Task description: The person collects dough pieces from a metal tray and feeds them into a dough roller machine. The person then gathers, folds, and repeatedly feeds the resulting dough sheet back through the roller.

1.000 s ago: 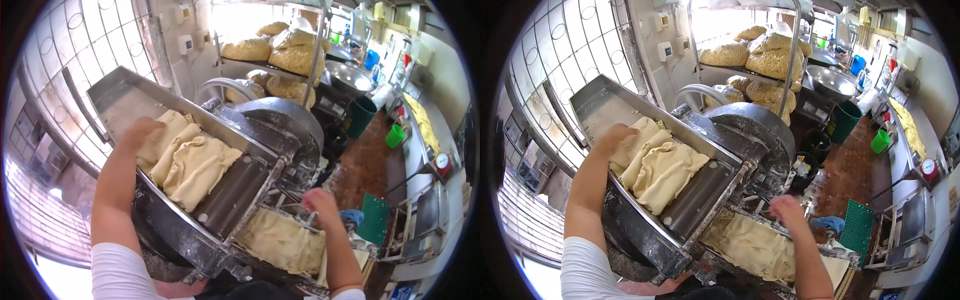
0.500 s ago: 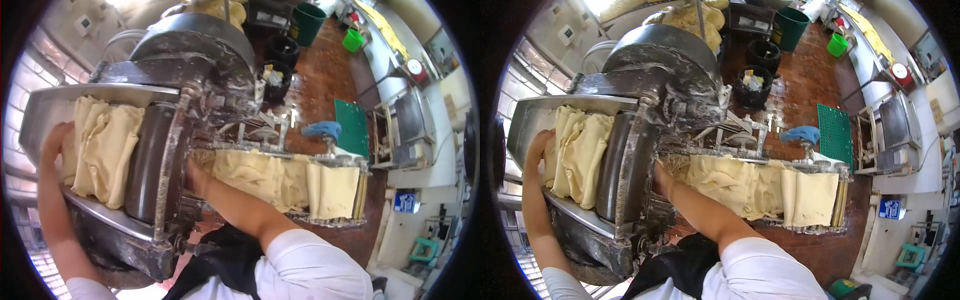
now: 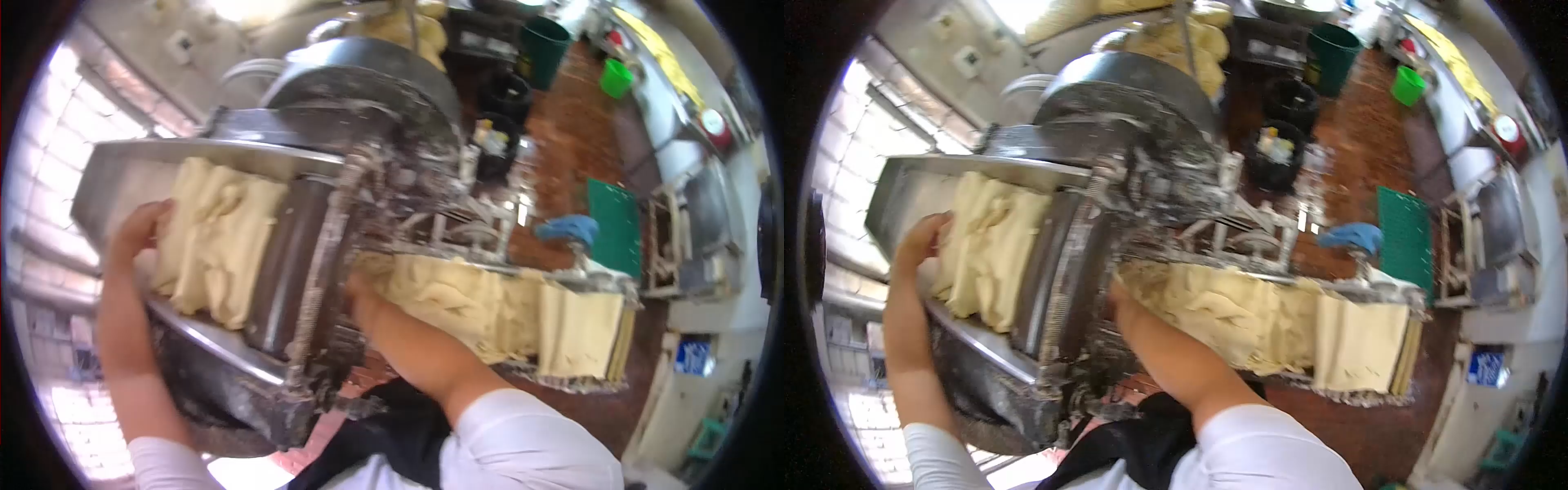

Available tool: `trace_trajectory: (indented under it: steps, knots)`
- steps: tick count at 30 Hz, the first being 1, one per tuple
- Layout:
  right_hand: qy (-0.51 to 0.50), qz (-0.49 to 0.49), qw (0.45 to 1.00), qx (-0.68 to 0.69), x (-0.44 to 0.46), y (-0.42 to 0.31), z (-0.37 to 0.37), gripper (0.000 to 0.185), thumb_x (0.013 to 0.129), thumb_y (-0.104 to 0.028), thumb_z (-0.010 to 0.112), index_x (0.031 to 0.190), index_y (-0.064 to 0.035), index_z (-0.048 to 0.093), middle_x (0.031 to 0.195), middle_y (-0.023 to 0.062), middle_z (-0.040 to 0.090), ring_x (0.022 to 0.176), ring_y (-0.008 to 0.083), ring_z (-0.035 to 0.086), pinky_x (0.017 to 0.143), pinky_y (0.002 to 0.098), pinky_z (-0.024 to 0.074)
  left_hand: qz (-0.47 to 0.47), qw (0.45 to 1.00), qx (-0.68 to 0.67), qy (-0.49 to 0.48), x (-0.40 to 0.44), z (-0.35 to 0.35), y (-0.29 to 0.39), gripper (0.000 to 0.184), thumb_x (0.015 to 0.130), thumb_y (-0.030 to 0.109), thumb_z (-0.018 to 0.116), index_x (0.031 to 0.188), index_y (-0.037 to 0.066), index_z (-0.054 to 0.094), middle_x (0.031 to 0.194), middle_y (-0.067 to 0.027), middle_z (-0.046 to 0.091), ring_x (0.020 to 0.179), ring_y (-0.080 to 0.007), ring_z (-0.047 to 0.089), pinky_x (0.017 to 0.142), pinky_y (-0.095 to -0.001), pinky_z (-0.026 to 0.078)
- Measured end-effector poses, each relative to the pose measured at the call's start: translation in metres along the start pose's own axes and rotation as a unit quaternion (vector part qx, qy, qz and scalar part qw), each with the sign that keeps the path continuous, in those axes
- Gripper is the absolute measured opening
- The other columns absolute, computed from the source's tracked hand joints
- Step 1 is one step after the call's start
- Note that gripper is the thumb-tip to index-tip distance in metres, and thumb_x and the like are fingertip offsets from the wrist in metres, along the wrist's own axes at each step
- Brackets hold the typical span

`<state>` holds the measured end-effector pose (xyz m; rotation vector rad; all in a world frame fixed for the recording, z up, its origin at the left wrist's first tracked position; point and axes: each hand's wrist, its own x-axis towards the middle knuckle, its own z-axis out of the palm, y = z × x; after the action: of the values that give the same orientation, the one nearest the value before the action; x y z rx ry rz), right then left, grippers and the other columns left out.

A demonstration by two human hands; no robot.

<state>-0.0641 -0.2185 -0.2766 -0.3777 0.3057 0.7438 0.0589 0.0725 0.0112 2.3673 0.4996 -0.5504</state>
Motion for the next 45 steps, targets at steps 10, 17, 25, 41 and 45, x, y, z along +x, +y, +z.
trace_trajectory:
  steps: [10,17,25,41,45]
  knots:
    - [0.128,-0.1,0.983,-0.085,-0.088,-0.038,-0.011,0.036,0.085,-0.021,0.067,0.11,0.0026,0.058,0.096,0.0169,0.066,0.085,0.0297,0.066,0.075,0.0429,0.0544,0.149,0.967,-0.177,-0.111,-0.047,0.028,0.02,0.058,0.078,0.012,0.071,0.13,0.003,0.049,0.114,-0.006,0.063,0.095,-0.0137,0.063,0.077,-0.0297,0.053]
    - [0.159,-0.13,0.966,-0.16,-0.129,-0.055,-0.049,0.037,0.083,-0.012,0.068,0.112,0.0081,0.057,0.102,0.0203,0.065,0.088,0.0314,0.066,0.079,0.0425,0.054,0.143,0.99,-0.007,-0.018,-0.072,0.033,0.045,0.05,0.076,0.009,0.072,0.122,0.004,0.056,0.102,-0.0025,0.066,0.084,-0.0125,0.063,0.07,-0.028,0.052]
    - [0.193,-0.161,0.948,-0.195,-0.189,-0.066,-0.071,0.036,0.082,-0.014,0.069,0.11,0.0074,0.059,0.1,0.0163,0.066,0.086,0.0263,0.066,0.077,0.0368,0.0521,0.169,0.971,0.133,0.107,-0.102,0.058,0.051,0.046,0.071,0.008,0.07,0.115,0.003,0.058,0.086,-0.004,0.063,0.071,-0.0138,0.06,0.052,-0.0285,0.049]
    - [0.212,-0.2,0.928,-0.23,-0.269,-0.084,-0.148,0.037,0.081,-0.015,0.07,0.109,0.0063,0.061,0.097,0.0143,0.067,0.083,0.024,0.065,0.075,0.0361,0.051,0.175,0.963,0.109,0.172,-0.119,0.105,0.047,0.045,0.072,0.019,0.072,0.112,0.001,0.062,0.083,-0.0108,0.066,0.067,-0.0169,0.063,0.052,-0.0303,0.052]
    - [0.246,-0.197,0.913,-0.26,-0.311,-0.091,-0.13,0.037,0.081,-0.015,0.069,0.111,0.006,0.06,0.1,0.0141,0.066,0.087,0.0239,0.065,0.078,0.0361,0.0507,0.119,0.951,0.158,0.237,-0.1,0.099,0.018,0.039,0.074,0.021,0.071,0.108,0.003,0.062,0.081,-0.0107,0.067,0.074,-0.0217,0.064,0.06,-0.0328,0.052]
